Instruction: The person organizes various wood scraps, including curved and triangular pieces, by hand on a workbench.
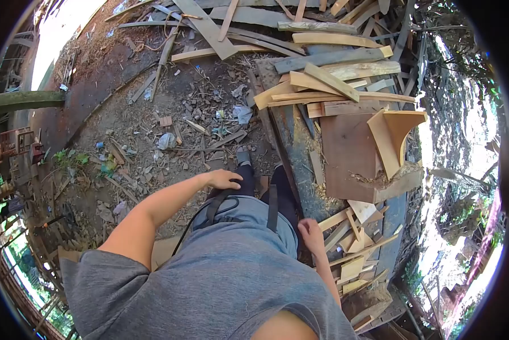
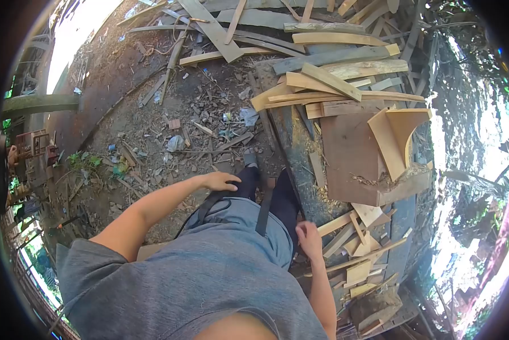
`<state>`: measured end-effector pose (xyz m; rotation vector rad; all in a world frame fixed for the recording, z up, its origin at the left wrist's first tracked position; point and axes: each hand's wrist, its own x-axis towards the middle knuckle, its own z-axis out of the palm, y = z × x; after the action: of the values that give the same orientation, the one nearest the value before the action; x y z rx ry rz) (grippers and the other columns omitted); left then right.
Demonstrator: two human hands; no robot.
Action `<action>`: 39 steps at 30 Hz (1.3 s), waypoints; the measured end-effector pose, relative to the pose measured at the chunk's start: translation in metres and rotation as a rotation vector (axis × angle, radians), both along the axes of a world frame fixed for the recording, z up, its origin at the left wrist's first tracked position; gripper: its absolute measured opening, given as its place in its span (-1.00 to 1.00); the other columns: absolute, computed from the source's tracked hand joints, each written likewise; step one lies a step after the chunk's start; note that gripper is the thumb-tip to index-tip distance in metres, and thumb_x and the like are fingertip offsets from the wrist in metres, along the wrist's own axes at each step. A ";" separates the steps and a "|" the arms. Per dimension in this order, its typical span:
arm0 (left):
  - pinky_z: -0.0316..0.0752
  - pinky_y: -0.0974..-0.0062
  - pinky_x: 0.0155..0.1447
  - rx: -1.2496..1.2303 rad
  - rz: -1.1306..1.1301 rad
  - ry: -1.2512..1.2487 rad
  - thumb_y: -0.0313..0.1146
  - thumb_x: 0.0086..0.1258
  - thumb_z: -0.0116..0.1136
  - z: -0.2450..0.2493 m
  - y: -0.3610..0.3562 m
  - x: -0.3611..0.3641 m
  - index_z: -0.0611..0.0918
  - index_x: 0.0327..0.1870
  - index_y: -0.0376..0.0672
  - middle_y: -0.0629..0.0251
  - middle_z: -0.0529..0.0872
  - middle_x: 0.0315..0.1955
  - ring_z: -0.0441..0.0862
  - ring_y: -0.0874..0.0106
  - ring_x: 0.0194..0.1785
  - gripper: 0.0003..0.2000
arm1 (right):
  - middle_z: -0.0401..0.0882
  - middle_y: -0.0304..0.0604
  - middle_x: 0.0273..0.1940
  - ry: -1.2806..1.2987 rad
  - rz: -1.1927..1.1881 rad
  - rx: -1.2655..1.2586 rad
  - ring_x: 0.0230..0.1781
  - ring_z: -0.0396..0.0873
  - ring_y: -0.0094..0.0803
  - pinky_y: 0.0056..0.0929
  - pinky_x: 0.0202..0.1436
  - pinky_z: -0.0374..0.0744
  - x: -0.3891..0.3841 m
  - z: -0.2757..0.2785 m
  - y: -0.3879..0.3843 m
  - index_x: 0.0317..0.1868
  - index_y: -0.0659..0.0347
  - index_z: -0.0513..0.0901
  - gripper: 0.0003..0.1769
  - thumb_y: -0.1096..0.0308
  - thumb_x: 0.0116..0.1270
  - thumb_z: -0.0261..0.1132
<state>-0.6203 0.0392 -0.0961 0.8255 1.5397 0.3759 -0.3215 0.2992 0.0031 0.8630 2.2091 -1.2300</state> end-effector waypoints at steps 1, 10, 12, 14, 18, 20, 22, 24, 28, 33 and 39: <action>0.28 0.24 0.35 0.011 -0.006 0.043 0.05 0.33 0.02 -0.003 0.001 -0.013 0.47 0.26 -0.02 0.05 0.52 0.17 0.43 0.08 0.26 -0.47 | 0.61 0.03 -0.28 -0.111 0.065 0.006 -0.27 0.60 -0.10 -0.24 -0.14 0.52 0.011 0.008 -0.006 -0.21 0.25 0.61 -0.79 0.28 0.34 0.17; 0.50 0.24 0.09 0.116 0.340 0.364 -0.14 0.26 0.12 -0.028 -0.016 -0.098 0.58 0.10 -0.08 0.10 0.70 -0.12 0.63 0.12 -0.02 -0.59 | 0.64 -0.08 -0.12 -0.191 -0.562 -0.677 -0.05 0.58 -0.36 -0.40 0.03 0.47 0.004 0.085 -0.075 -0.09 0.33 0.61 -0.76 0.38 0.37 0.12; 0.50 0.27 0.08 0.146 0.356 0.407 -0.18 0.27 0.11 -0.015 -0.021 -0.102 0.57 0.11 -0.12 0.09 0.71 -0.13 0.64 0.13 -0.02 -0.60 | 0.60 -0.08 0.01 0.017 -0.835 -0.783 0.08 0.52 -0.38 -0.43 0.14 0.43 -0.011 0.086 -0.080 0.01 0.34 0.58 -0.72 0.41 0.38 0.10; 0.50 0.30 0.08 0.155 0.391 0.445 -0.21 0.29 0.10 -0.017 -0.033 -0.099 0.57 0.11 -0.14 0.09 0.71 -0.13 0.64 0.17 -0.01 -0.61 | 0.49 -0.06 0.14 0.160 -0.194 -0.523 0.21 0.39 -0.43 -0.46 0.29 0.30 -0.029 0.077 -0.076 0.16 0.31 0.50 -0.63 0.50 0.38 0.02; 0.49 0.32 0.10 0.136 0.473 0.348 -0.21 0.29 0.11 -0.009 -0.042 -0.085 0.57 0.12 -0.12 0.09 0.71 -0.12 0.64 0.17 0.00 -0.61 | 0.52 -0.06 0.04 0.198 -0.317 -0.346 0.09 0.46 -0.42 -0.49 0.19 0.40 -0.044 0.052 -0.078 0.02 0.34 0.51 -0.70 0.57 0.34 -0.03; 0.48 0.33 0.14 0.143 0.439 0.263 -0.20 0.29 0.12 -0.006 -0.039 -0.078 0.57 0.13 -0.10 0.12 0.71 -0.09 0.63 0.18 0.02 -0.60 | 0.53 -0.08 -0.06 0.282 -0.433 -0.195 -0.02 0.47 -0.46 -0.52 0.11 0.44 -0.039 0.037 -0.084 -0.08 0.33 0.50 -0.80 0.53 0.34 0.00; 0.48 0.33 0.14 0.166 0.447 0.235 -0.19 0.28 0.13 0.000 -0.035 -0.068 0.56 0.15 -0.08 0.16 0.71 -0.09 0.63 0.20 0.02 -0.59 | 0.46 -0.16 -0.17 0.249 -0.371 0.095 -0.24 0.42 -0.60 -0.63 -0.13 0.47 -0.041 0.039 -0.080 -0.30 0.29 0.44 -0.85 0.37 0.36 0.14; 0.48 0.33 0.14 0.226 0.466 0.206 -0.19 0.29 0.13 -0.003 -0.023 -0.058 0.55 0.16 -0.07 0.15 0.70 -0.08 0.63 0.19 0.01 -0.59 | 0.44 -0.18 -0.12 0.021 -0.345 -0.036 -0.25 0.40 -0.61 -0.63 -0.20 0.45 -0.051 0.035 -0.062 -0.29 0.29 0.46 -0.82 0.33 0.36 0.17; 0.49 0.32 0.12 0.410 0.359 0.154 -0.20 0.27 0.16 0.028 0.002 -0.050 0.55 0.18 0.00 0.13 0.63 0.02 0.62 0.21 0.01 -0.57 | 0.34 -0.19 0.03 0.080 -0.342 -0.186 -0.18 0.31 -0.60 -0.59 -0.23 0.35 -0.055 0.007 -0.052 -0.11 0.31 0.53 -0.74 0.27 0.35 0.22; 0.47 0.30 0.14 0.553 0.143 0.058 -0.22 0.22 0.24 0.067 0.014 -0.041 0.54 0.19 0.07 0.14 0.58 0.05 0.57 0.20 0.06 -0.54 | 0.24 -0.14 0.10 0.262 0.000 -0.057 0.04 0.31 -0.40 -0.52 0.01 0.36 -0.121 0.037 -0.063 0.03 0.30 0.54 -0.62 0.37 0.20 0.28; 0.40 0.23 0.22 0.473 0.187 0.222 -0.12 0.24 0.25 0.081 0.002 -0.051 0.50 0.24 0.11 0.14 0.52 0.11 0.48 0.10 0.17 -0.50 | 0.23 -0.13 0.08 0.407 0.628 0.054 0.09 0.29 -0.32 -0.43 0.10 0.39 -0.206 0.042 -0.055 -0.14 0.26 0.62 -0.72 0.37 0.12 0.33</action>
<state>-0.6717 0.0417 -0.0147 1.1186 1.7702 0.8301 -0.5272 0.2443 0.0452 -0.1041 2.5426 -1.0887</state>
